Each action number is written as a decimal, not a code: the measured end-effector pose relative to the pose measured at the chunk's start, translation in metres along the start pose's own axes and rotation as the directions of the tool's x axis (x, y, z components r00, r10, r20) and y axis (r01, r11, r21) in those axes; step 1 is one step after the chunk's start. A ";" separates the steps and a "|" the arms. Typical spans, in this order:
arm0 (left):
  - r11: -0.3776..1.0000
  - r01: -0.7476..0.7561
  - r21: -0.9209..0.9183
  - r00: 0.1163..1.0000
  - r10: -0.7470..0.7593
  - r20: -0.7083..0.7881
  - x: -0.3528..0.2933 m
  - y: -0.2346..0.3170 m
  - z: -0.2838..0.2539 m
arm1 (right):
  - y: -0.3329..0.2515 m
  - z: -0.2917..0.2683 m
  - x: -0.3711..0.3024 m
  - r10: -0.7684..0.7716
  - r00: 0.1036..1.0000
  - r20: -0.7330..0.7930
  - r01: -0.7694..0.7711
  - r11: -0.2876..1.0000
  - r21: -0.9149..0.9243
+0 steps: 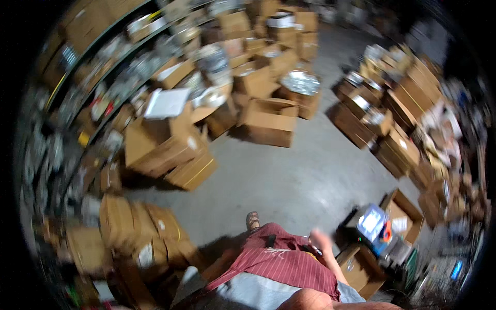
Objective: The person handles small metallic items, placing them into clear plastic bags and then into cardboard boxes. They use a digital scale to weigh the items and interact with a large industrial machine, possibly a tumbler, to process the items.
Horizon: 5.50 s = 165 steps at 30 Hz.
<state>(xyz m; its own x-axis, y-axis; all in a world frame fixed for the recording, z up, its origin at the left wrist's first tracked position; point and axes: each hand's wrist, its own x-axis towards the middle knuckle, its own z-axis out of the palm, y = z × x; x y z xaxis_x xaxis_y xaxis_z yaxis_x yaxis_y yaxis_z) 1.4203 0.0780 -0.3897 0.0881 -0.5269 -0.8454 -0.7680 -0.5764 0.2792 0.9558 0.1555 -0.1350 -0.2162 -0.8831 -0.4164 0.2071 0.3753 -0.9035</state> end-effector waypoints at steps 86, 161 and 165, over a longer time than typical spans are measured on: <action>0.225 -0.974 -0.014 -0.223 -0.949 0.225 -0.239 -0.134 -0.651 | -0.074 1.210 -0.025 0.371 -0.919 -0.134 0.394 0.863 -0.315; 0.484 -0.875 0.027 -0.430 -0.799 0.420 -0.222 -0.098 -0.660 | -0.097 1.166 -0.028 0.267 -0.919 -0.291 0.352 0.887 -0.299; 0.470 -0.881 0.044 -0.415 -0.816 0.403 -0.222 -0.098 -0.661 | -0.100 1.169 -0.029 0.376 -0.890 -0.258 0.446 0.837 -0.318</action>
<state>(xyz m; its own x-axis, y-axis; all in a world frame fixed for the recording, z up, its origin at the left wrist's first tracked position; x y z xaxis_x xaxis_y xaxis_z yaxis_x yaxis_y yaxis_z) 1.8956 -0.1617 0.0713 0.3341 0.9406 -0.0607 -0.4668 0.2211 0.8563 2.0566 -0.1854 0.0859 0.0239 0.9997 0.0048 -0.2266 0.0101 -0.9739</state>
